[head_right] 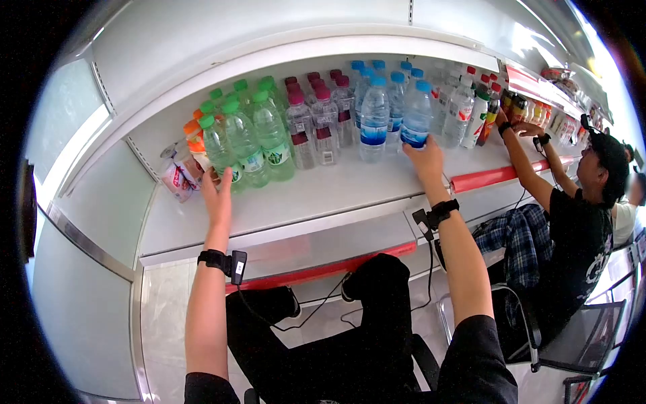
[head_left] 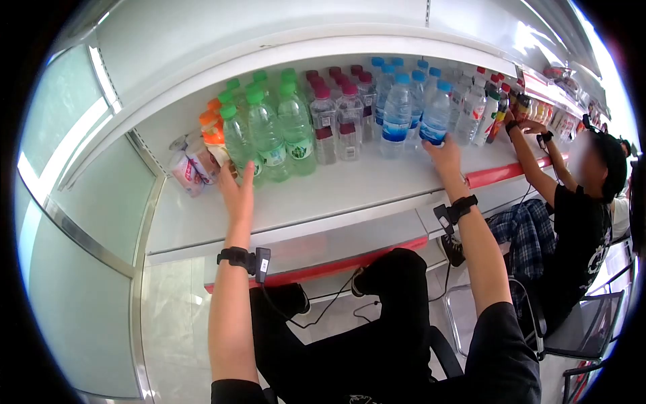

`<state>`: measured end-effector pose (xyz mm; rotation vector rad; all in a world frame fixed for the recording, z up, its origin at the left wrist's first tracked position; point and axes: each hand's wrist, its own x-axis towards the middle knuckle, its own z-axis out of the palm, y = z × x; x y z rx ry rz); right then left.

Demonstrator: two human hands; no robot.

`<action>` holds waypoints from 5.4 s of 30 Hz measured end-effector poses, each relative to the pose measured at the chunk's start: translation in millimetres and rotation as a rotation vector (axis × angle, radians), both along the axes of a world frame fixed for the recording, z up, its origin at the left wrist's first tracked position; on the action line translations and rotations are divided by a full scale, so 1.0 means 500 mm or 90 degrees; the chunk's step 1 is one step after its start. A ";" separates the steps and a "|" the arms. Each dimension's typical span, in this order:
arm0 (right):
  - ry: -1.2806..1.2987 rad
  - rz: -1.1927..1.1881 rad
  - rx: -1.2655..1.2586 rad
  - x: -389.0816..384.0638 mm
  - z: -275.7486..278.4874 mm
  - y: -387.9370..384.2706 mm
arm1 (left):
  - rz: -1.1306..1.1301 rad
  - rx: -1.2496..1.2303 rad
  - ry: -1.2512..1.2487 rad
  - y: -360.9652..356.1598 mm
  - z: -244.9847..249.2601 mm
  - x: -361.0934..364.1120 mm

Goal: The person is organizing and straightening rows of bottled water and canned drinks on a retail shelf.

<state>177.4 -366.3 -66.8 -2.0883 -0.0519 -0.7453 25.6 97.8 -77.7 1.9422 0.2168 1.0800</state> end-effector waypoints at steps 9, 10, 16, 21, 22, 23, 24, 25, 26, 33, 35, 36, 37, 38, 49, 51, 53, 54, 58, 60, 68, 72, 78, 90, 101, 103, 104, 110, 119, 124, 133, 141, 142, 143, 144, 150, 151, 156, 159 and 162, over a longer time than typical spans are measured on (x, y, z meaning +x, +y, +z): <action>0.056 0.113 0.010 -0.043 0.048 0.078 | 0.019 0.014 -0.012 -0.003 0.006 -0.005; 0.057 0.113 0.012 -0.041 0.046 0.081 | 0.019 0.015 -0.010 -0.006 0.009 -0.007; 0.133 0.135 0.052 -0.038 0.030 0.071 | 0.024 0.022 0.008 0.002 0.001 -0.003; -0.155 0.051 0.098 -0.024 -0.013 0.074 | 0.003 -0.001 -0.020 0.007 -0.002 0.000; -0.155 0.052 0.096 -0.038 -0.007 0.084 | 0.004 -0.002 -0.020 0.005 -0.001 0.000; -0.232 -0.001 0.024 -0.054 0.000 0.098 | 0.004 -0.001 -0.022 0.001 0.002 -0.003; -0.309 -0.054 -0.049 -0.062 0.003 0.113 | 0.004 -0.001 -0.023 0.000 0.002 -0.004; -0.308 -0.054 -0.051 -0.063 0.004 0.130 | 0.004 -0.003 -0.022 -0.001 0.002 -0.004; -0.327 -0.060 -0.056 -0.058 0.005 0.148 | 0.008 -0.001 -0.023 0.000 0.001 -0.003; -0.203 -0.146 -0.044 -0.046 0.039 0.262 | 0.014 -0.003 0.006 0.004 0.006 -0.004; -0.228 -0.131 -0.076 -0.050 0.033 0.267 | 0.003 -0.007 -0.007 0.007 0.005 -0.003; -0.252 -0.117 -0.111 -0.051 0.027 0.266 | -0.009 -0.013 -0.018 0.003 0.004 -0.004; -0.253 -0.115 -0.114 -0.051 0.023 0.263 | -0.008 -0.016 -0.018 0.001 0.003 -0.006; -0.221 -0.100 -0.157 -0.054 0.020 0.260 | -0.002 -0.017 -0.006 -0.005 0.010 -0.011; -0.155 -0.106 -0.191 -0.066 0.022 0.247 | 0.012 -0.004 -0.004 0.009 -0.007 0.005; -0.132 -0.135 -0.194 -0.059 0.017 0.246 | 0.025 0.007 0.004 0.009 -0.005 0.004; -0.122 -0.121 -0.186 -0.059 0.017 0.242 | 0.017 0.005 0.004 0.009 -0.002 0.001; -0.111 -0.105 -0.179 -0.062 0.018 0.240 | 0.009 0.001 0.005 0.007 0.000 -0.001; -0.125 -0.114 -0.187 -0.063 0.023 0.239 | 0.011 -0.001 0.016 -0.002 0.008 -0.010; -0.128 -0.112 -0.155 -0.072 0.031 0.240 | 0.033 0.008 0.009 -0.001 0.005 -0.009; -0.169 -0.153 -0.061 -0.048 0.011 0.222 | 0.012 -0.008 0.002 0.003 0.003 -0.004; -0.184 -0.147 -0.064 -0.049 0.011 0.226 | 0.011 -0.007 -0.001 0.009 -0.001 -0.002; -0.180 -0.138 -0.026 -0.049 0.012 0.233 | 0.007 -0.015 -0.009 0.001 0.002 -0.010; -0.270 -0.119 0.052 -0.033 -0.001 0.221 | -0.003 0.000 -0.051 0.004 0.002 -0.004; -0.214 -0.159 -0.002 -0.049 0.002 0.226 | -0.013 -0.028 -0.082 0.010 -0.003 0.000; -0.237 -0.156 0.016 -0.044 0.001 0.228 | -0.019 -0.058 -0.119 0.001 0.007 -0.010; -0.284 -0.158 0.038 -0.041 0.001 0.229 | 0.024 -0.052 -0.191 -0.007 0.014 -0.020; -0.378 -0.054 0.072 -0.015 0.031 0.121 | -0.088 -0.004 -0.276 -0.144 0.063 -0.077; -0.145 0.101 -0.011 0.018 -0.028 0.034 | -0.284 0.050 0.108 -0.540 0.073 0.188; -0.126 0.185 0.037 0.029 -0.038 0.031 | -0.193 0.183 0.364 -0.570 0.118 0.243; -0.151 0.154 -0.040 0.018 -0.024 0.035 | -0.206 0.233 0.225 -0.547 0.102 0.234; -0.115 0.133 -0.094 0.027 -0.030 0.039 | -0.170 0.208 0.202 -0.554 0.072 0.240; -0.105 0.124 -0.101 0.027 -0.031 0.041 | -0.172 0.204 0.200 -0.556 0.068 0.242; -0.105 0.123 -0.105 0.028 -0.032 0.040 | -0.157 0.206 0.204 -0.557 0.064 0.244; -0.106 0.131 -0.104 0.030 -0.033 0.040 | -0.142 0.208 0.208 -0.557 0.060 0.245; -0.165 0.122 -0.124 0.036 -0.048 0.049 | -0.140 0.200 0.265 -0.557 0.046 0.244; -0.182 0.121 -0.104 0.034 -0.045 0.050 | -0.137 0.193 0.261 -0.557 0.044 0.245; -0.175 0.121 -0.113 0.039 -0.045 0.047 | -0.157 0.202 0.176 -0.542 0.031 0.240; -0.148 0.145 -0.092 0.023 -0.031 0.047 | -0.180 0.164 0.136 -0.539 0.034 0.209; -0.152 0.153 -0.089 0.031 -0.035 0.045 | -0.187 0.183 0.085 -0.523 0.031 0.175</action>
